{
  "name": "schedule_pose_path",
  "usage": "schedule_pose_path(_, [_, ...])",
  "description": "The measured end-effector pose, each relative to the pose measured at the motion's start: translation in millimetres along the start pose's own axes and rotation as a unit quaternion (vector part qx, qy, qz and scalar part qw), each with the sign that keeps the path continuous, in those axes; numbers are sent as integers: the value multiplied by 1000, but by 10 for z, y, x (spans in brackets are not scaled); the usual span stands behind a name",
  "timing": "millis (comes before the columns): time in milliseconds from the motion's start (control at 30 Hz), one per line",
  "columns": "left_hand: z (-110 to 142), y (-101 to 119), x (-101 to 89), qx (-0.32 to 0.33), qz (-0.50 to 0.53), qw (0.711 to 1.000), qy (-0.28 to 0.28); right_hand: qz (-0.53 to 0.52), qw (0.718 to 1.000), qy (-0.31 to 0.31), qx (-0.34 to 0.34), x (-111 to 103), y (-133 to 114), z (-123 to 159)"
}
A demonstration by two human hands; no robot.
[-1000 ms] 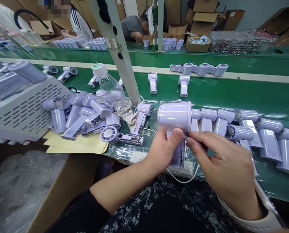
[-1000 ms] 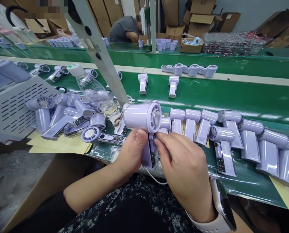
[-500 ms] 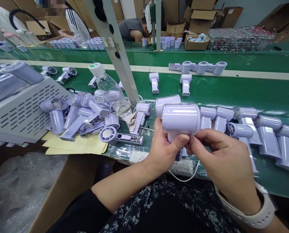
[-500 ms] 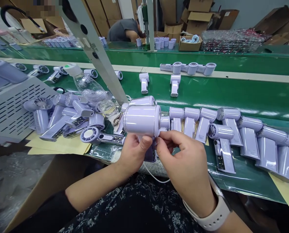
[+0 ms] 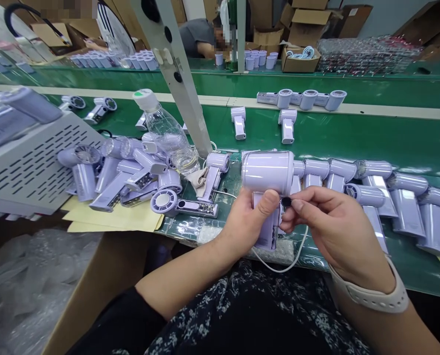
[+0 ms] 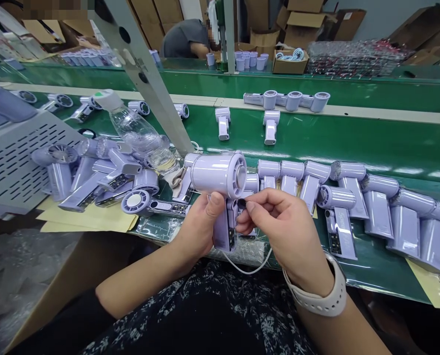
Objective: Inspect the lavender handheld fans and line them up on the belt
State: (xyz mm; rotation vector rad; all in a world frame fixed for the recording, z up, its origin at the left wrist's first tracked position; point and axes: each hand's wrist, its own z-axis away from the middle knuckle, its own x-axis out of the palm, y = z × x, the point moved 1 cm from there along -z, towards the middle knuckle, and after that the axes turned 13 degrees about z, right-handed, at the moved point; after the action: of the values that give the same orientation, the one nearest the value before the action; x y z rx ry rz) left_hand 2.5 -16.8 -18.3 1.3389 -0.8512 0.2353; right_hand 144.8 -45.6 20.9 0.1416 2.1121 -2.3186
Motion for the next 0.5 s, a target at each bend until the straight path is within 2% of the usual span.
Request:
schedule_pose_path(100, [9, 10, 50, -8, 35, 999, -25, -49, 998, -17, 21, 10, 35, 6])
schedule_pose_path(200, [27, 51, 100, -3, 28, 999, -30, -49, 999, -20, 13, 16, 40, 30])
schedule_pose_path(267, [41, 78, 102, 13, -10, 1000, -5, -37, 999, -14, -1, 13, 39, 49])
schedule_pose_path(400, [69, 99, 33, 50, -133, 987, 80, 1, 1000, -1, -22, 20, 26, 71])
schedule_pose_path(500, [80, 94, 0, 58, -170, 980, 89, 24, 999, 18, -18, 45, -2, 70])
